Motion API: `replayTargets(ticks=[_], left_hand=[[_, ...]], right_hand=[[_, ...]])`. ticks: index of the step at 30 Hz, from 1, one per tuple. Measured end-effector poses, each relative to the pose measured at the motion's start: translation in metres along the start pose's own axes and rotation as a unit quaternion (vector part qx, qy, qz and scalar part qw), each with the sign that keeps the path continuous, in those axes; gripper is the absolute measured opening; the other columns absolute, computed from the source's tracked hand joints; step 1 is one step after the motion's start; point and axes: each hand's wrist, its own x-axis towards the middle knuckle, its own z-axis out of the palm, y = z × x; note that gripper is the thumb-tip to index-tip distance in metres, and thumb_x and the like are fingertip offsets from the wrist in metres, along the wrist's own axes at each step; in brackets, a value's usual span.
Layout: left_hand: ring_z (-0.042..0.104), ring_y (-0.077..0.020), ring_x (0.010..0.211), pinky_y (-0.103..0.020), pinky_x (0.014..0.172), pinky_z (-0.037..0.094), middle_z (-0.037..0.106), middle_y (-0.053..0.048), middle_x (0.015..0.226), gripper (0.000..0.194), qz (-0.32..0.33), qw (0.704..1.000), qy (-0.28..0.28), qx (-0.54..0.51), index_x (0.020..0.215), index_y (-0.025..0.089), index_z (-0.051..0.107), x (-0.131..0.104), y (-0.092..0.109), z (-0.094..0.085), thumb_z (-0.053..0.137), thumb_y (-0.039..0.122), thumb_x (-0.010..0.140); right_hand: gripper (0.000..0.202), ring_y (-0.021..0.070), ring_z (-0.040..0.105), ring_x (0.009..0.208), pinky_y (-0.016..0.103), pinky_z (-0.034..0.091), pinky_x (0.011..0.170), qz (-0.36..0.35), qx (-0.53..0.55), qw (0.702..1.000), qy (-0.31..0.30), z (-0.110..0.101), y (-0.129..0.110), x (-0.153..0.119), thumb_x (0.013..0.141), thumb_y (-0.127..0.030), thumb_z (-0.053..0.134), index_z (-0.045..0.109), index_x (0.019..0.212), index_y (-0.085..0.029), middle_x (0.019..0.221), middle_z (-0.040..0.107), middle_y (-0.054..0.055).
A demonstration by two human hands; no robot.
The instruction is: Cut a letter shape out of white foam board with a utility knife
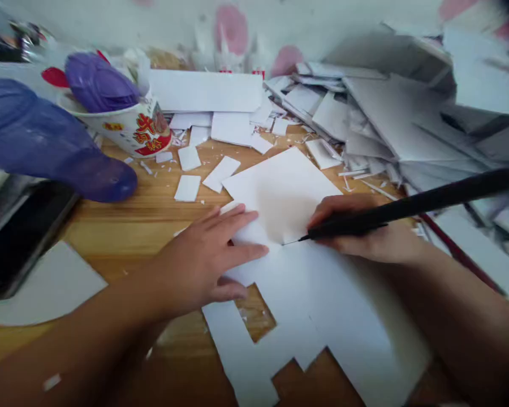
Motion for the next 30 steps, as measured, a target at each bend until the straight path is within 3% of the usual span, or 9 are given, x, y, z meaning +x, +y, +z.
replayTargets(ticks=[10, 13, 16, 20, 24, 27, 30], left_hand=[[0.03, -0.0416, 0.138, -0.06, 0.107, 0.031, 0.036, -0.019, 0.149, 0.055, -0.006, 1.0, 0.005, -0.004, 0.127, 0.026, 0.06, 0.0, -0.002, -0.001, 0.074, 0.042, 0.076], [0.031, -0.0402, 0.137, -0.059, 0.107, 0.031, 0.037, -0.019, 0.148, 0.054, -0.009, 1.0, 0.009, -0.002, 0.125, 0.026, 0.061, 0.001, -0.003, -0.002, 0.074, 0.042, 0.076], [0.033, -0.0382, 0.137, -0.057, 0.108, 0.031, 0.038, -0.016, 0.148, 0.053, -0.018, 1.0, 0.01, -0.001, 0.123, 0.028, 0.062, 0.002, -0.003, -0.001, 0.074, 0.045, 0.075], [0.034, -0.0345, 0.135, -0.052, 0.109, 0.031, 0.043, -0.011, 0.146, 0.051, -0.044, 0.999, 0.013, 0.0, 0.122, 0.028, 0.062, 0.003, 0.006, -0.002, 0.074, 0.044, 0.074], [0.039, -0.0329, 0.13, -0.051, 0.106, 0.035, 0.045, -0.009, 0.143, 0.052, -0.095, 0.995, 0.019, 0.007, 0.12, 0.026, 0.062, 0.003, 0.024, -0.005, 0.073, 0.041, 0.072], [0.04, -0.033, 0.127, -0.052, 0.103, 0.036, 0.044, -0.008, 0.143, 0.053, -0.099, 0.995, 0.019, 0.011, 0.123, 0.029, 0.06, 0.002, 0.032, -0.005, 0.071, 0.042, 0.072], [0.041, -0.0334, 0.125, -0.051, 0.102, 0.038, 0.044, -0.008, 0.141, 0.055, -0.094, 0.995, 0.025, 0.017, 0.126, 0.033, 0.058, 0.001, 0.033, -0.004, 0.071, 0.044, 0.073]], right_hand=[[0.009, 0.0159, 0.063, 0.066, 0.024, 0.049, 0.055, 0.02, 0.038, 0.999, 0.028, 0.001, 0.006, 0.0, 0.072, -0.021, 0.071, 0.067, 0.081, -0.022, 0.077, 0.069, 0.002], [0.017, 0.0154, 0.062, 0.063, 0.026, 0.051, 0.056, 0.034, 0.147, 0.98, 0.13, 0.005, 0.008, 0.0, 0.066, -0.019, 0.072, 0.068, 0.083, -0.023, 0.072, 0.067, 0.0], [0.024, 0.0117, 0.056, 0.05, 0.027, 0.053, 0.052, 0.054, 0.256, 0.93, 0.257, 0.006, -0.003, -0.003, 0.063, -0.014, 0.067, 0.07, 0.085, -0.023, 0.061, 0.059, -0.004], [0.021, 0.0128, 0.058, 0.048, 0.028, 0.055, 0.051, 0.106, 0.259, 0.906, 0.318, 0.012, -0.031, -0.018, 0.062, -0.01, 0.065, 0.072, 0.078, -0.021, 0.055, 0.058, -0.003], [0.021, 0.0122, 0.056, 0.044, 0.025, 0.052, 0.044, 0.139, 0.282, 0.879, 0.358, 0.036, -0.045, -0.032, 0.061, -0.013, 0.064, 0.073, 0.078, -0.021, 0.052, 0.058, -0.002], [0.023, 0.0085, 0.047, 0.04, 0.028, 0.056, 0.052, 0.143, 0.292, 0.85, 0.414, 0.061, -0.044, -0.034, 0.063, -0.013, 0.065, 0.072, 0.082, -0.023, 0.047, 0.051, -0.006], [0.018, 0.0116, 0.056, 0.047, 0.025, 0.05, 0.048, 0.158, 0.24, 0.861, 0.419, 0.081, -0.04, -0.032, 0.068, -0.018, 0.069, 0.07, 0.085, -0.023, 0.051, 0.055, -0.005]])
